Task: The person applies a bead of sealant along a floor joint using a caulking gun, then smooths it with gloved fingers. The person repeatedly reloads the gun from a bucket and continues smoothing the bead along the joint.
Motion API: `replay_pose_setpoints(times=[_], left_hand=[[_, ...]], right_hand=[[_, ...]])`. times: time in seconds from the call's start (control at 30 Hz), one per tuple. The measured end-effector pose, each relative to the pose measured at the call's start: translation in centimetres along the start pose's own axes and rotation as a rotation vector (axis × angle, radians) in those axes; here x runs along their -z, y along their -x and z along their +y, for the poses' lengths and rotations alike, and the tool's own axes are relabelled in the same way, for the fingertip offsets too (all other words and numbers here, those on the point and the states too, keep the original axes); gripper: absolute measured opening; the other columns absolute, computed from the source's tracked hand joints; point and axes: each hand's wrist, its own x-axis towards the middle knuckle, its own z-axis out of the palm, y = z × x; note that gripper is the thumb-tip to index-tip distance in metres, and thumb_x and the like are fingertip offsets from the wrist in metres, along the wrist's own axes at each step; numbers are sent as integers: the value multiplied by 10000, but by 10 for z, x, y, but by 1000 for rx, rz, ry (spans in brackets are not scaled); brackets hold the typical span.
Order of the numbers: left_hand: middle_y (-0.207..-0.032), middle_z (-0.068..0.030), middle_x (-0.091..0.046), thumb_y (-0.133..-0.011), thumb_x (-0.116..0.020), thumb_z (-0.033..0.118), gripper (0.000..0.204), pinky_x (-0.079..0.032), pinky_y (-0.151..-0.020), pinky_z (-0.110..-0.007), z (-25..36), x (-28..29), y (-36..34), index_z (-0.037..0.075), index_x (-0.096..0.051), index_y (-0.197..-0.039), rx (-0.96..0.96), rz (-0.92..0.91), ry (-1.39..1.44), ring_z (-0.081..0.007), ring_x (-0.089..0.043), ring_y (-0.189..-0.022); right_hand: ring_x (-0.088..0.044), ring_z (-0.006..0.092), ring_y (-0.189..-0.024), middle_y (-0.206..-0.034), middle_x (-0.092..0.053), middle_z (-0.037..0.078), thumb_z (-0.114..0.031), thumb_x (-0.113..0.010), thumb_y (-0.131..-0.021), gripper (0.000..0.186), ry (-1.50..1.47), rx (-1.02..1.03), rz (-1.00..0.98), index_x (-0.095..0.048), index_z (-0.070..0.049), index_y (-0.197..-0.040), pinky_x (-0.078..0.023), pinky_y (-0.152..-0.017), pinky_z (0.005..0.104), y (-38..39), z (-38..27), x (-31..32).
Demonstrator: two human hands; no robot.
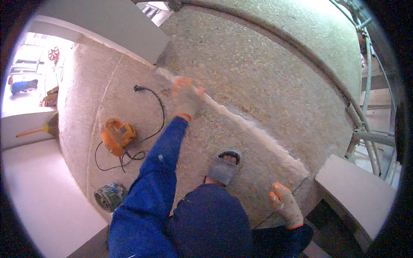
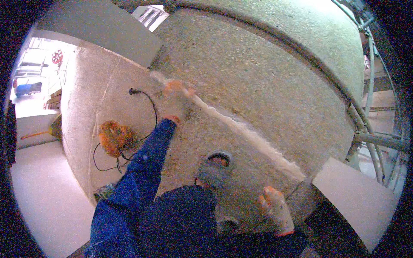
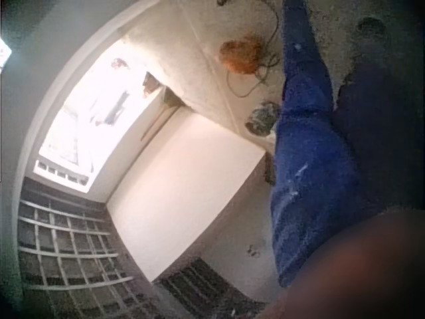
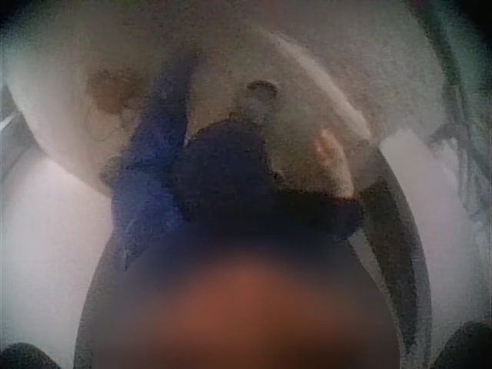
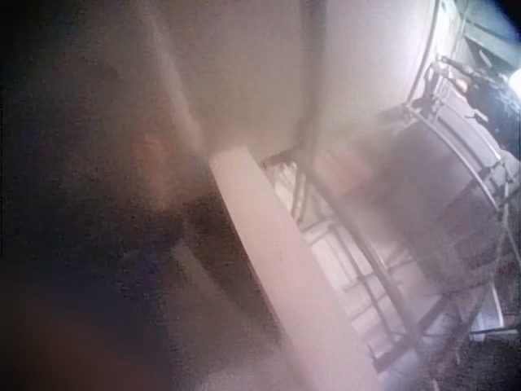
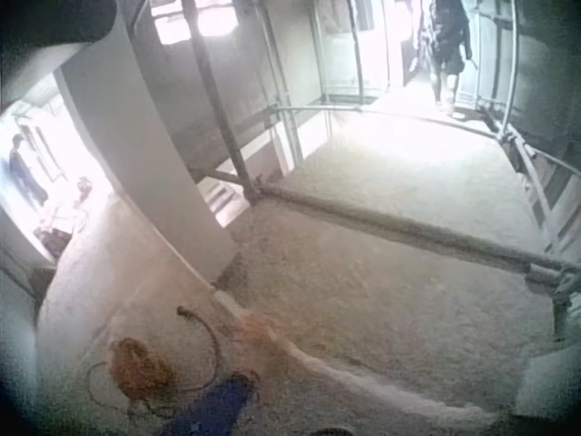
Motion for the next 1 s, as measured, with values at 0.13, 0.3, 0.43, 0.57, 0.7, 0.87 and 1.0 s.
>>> replay_pose_setpoints(times=[0.13, 0.3, 0.43, 0.57, 0.7, 0.87, 1.0], left_hand=[[-1546, -224, -487, -1022, -488, 547, 690, -290, -1219, -509, -73, 1, -50, 20, -516, -1467, 245, -59, -34, -412, -393, -1466], [-1503, -278, -522, -1010, -520, 527, 726, -226, -1249, -541, 23, 3, 22, -49, -520, -1451, 120, 166, -45, -435, -413, -1451], [-1617, -288, -378, -942, -555, 592, 913, -116, -1280, -561, 144, 18, 112, -88, -400, -1532, -198, -137, -4, -459, -276, -1538], [-1640, -261, -356, -956, -538, 634, 909, -94, -1268, -585, 129, 12, 94, -25, -390, -1565, -166, -338, 314, -454, -208, -1562], [-1677, -256, -281, -986, -500, 632, 918, -75, -1261, -598, 51, -19, 27, -23, -314, -1600, 380, -32, 245, -469, -152, -1574], [-1546, -306, -445, -935, -552, 612, 880, -151, -1246, -618, 95, -33, 53, -67, -456, -1486, 191, 265, 22, -486, -328, -1495], [-1353, -288, -562, -888, -641, 497, 698, -351, -1124, -580, 160, -4, 141, -47, -566, -1319, -614, 333, 136, -500, -503, -1285]], right_hand=[[-677, 301, -1142, -1274, -656, 229, -215, -693, -994, 367, -96, -115, 17, -635, 18, -1271, -548, -940, 377, 17, 15, -9], [-676, 223, -1104, -1129, -683, 183, -244, -698, -984, 348, -537, -286, 39, -647, -5, -1232, -549, -906, 370, 13, 13, -9], [-672, 395, -1024, -1053, -695, 165, -415, -606, -1012, 376, 20, 78, 97, -673, -46, -1045, -534, -877, 495, 3, 1, 3], [-662, 358, -1141, -1172, -718, 190, -365, -584, -1034, 369, 92, 69, 126, -706, -41, -1163, -498, -1010, 476, 11, -12, 2], [-657, 387, -1163, -1222, -707, 231, -315, -598, -1027, 370, 42, 8, 255, -710, -3, -1190, -512, -999, 478, 37, -13, 1], [-640, 372, -1217, -1303, -686, 226, -321, -625, -1018, 421, -133, -163, 104, -667, -6, -1294, -498, -1057, 453, 66, 5, 11], [-611, 356, -1283, -1347, -668, 179, -434, -563, -1049, 471, 63, -96, 136, -661, -63, -1322, -463, -1075, 463, 65, 17, 0]])
